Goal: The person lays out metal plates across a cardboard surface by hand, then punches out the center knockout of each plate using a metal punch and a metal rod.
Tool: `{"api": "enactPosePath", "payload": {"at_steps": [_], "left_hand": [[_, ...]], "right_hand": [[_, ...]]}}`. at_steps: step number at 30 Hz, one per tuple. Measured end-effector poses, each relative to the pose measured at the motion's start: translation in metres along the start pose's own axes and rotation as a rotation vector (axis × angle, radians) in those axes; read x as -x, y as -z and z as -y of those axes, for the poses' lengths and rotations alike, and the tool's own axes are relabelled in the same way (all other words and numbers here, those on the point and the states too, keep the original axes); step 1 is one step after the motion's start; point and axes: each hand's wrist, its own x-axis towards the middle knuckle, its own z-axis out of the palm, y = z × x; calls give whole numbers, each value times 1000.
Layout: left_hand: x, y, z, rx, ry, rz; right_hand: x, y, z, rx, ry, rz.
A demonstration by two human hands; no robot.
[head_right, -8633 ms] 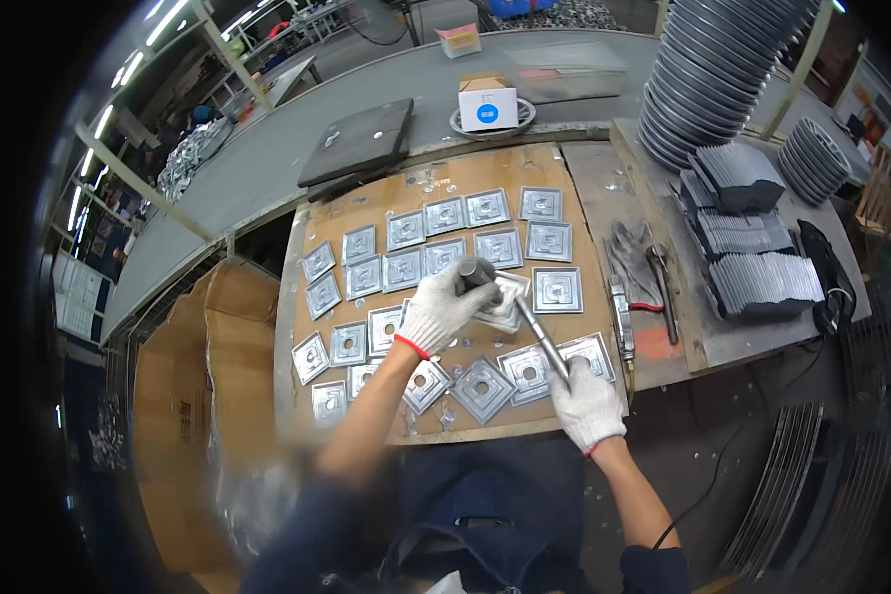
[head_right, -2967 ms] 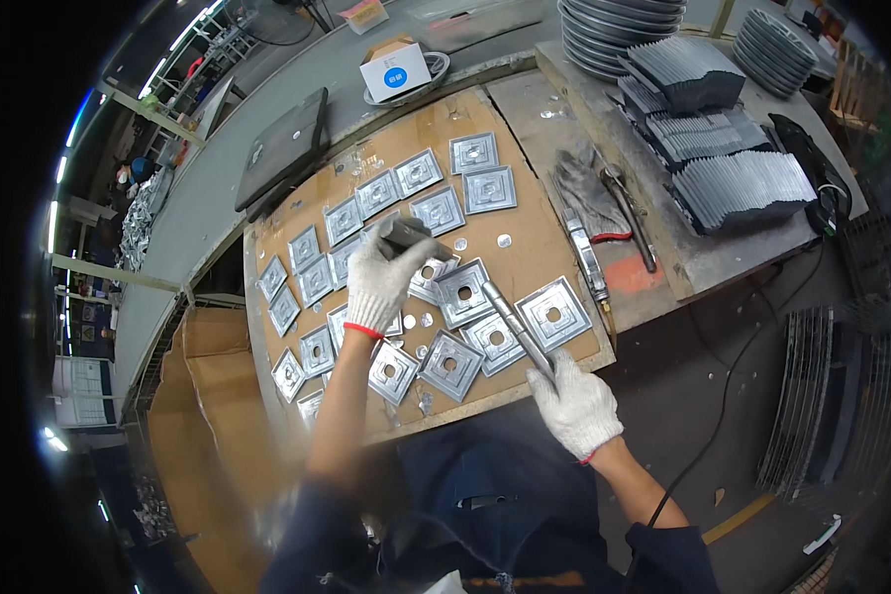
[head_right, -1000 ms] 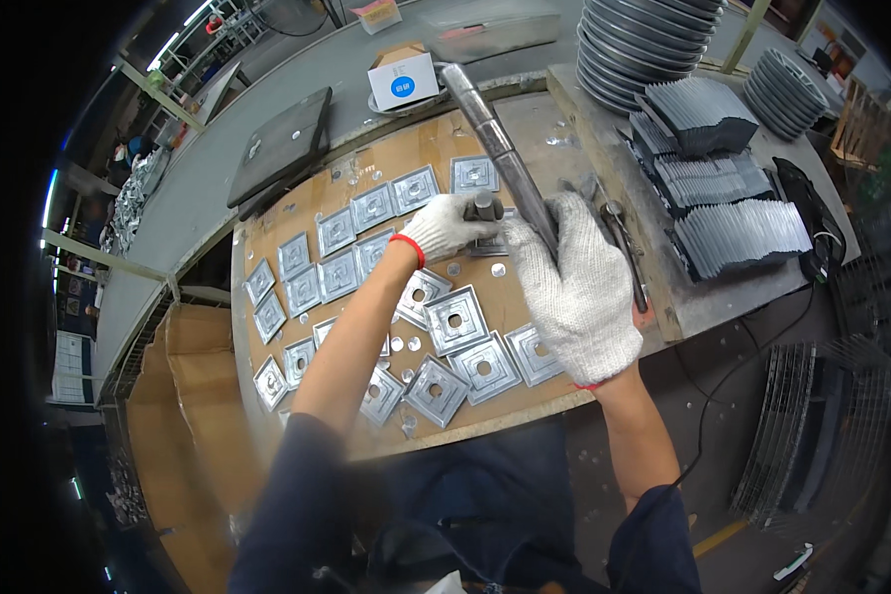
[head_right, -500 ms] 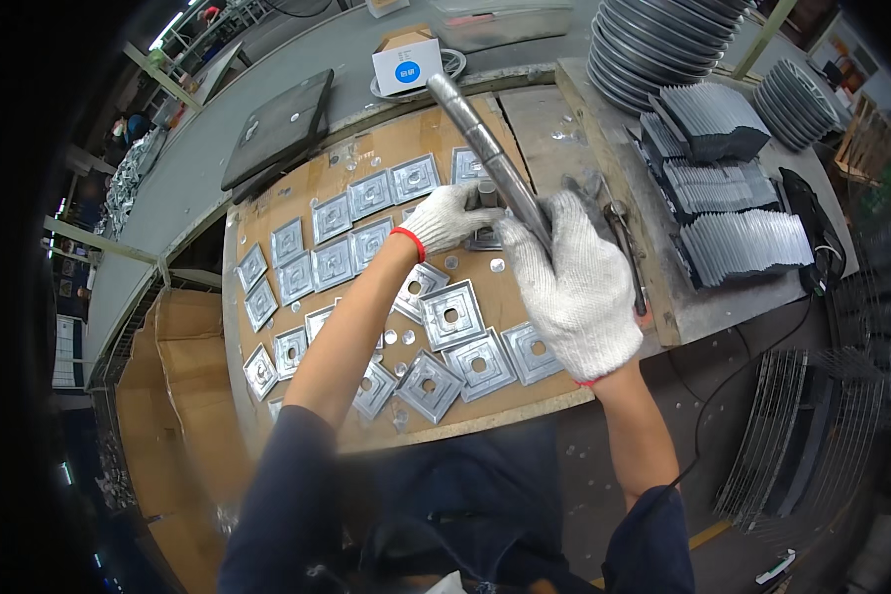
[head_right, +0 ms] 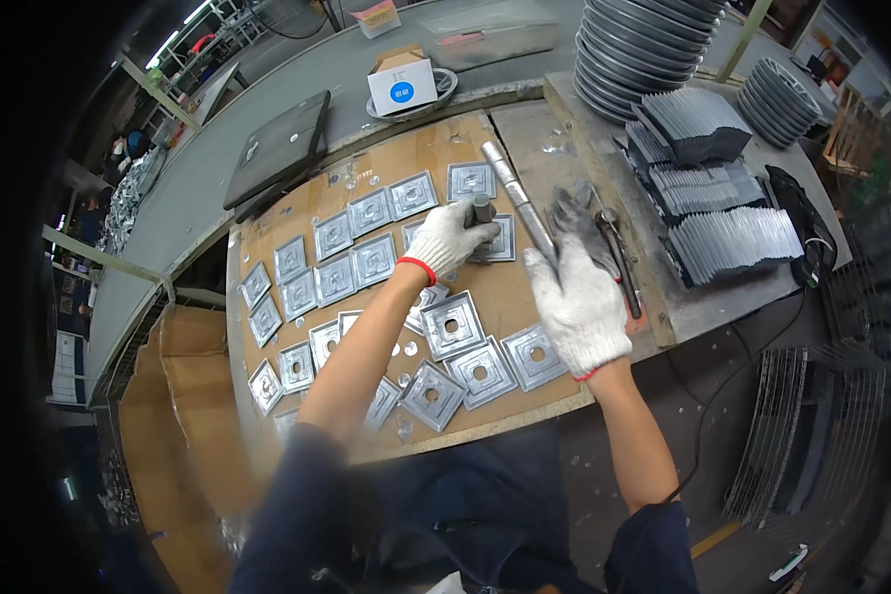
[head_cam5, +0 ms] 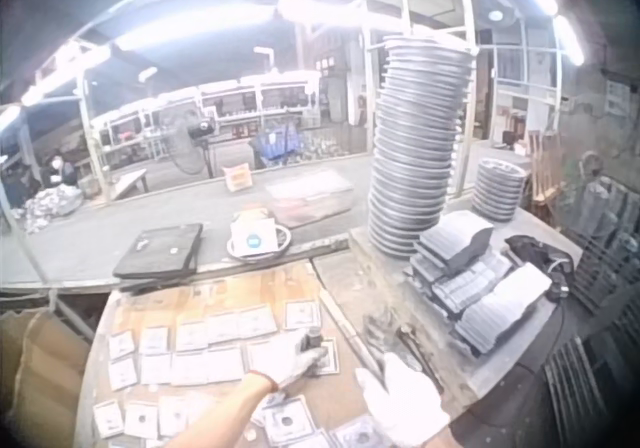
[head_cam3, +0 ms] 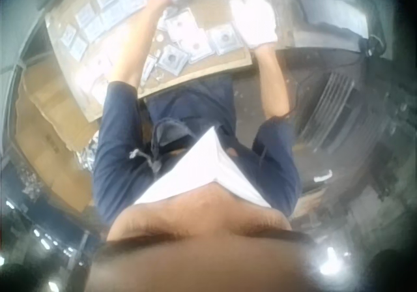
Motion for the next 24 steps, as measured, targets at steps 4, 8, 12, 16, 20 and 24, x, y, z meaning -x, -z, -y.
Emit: {"api": "enactPosePath", "payload": {"at_steps": [4,8,12,16,20,24], "left_hand": [[7,11,-19,57,14,30],[21,23,-36,299,1,74],[34,38,-58,266,14,50],[34,55,-46,172,14,-75],[30,65,-7,172,59,-138],[35,49,4,239,70,-107]], "right_hand": [[27,-6,-26,-51,-85,-12],[51,-29,-62,157,-273,242],[70,-30,-62,83,-340,257],[73,-22,-61,-6,-285,144],[77,-21,-68,-34,-287,174],[71,-20,-57,14,-372,361]]}}
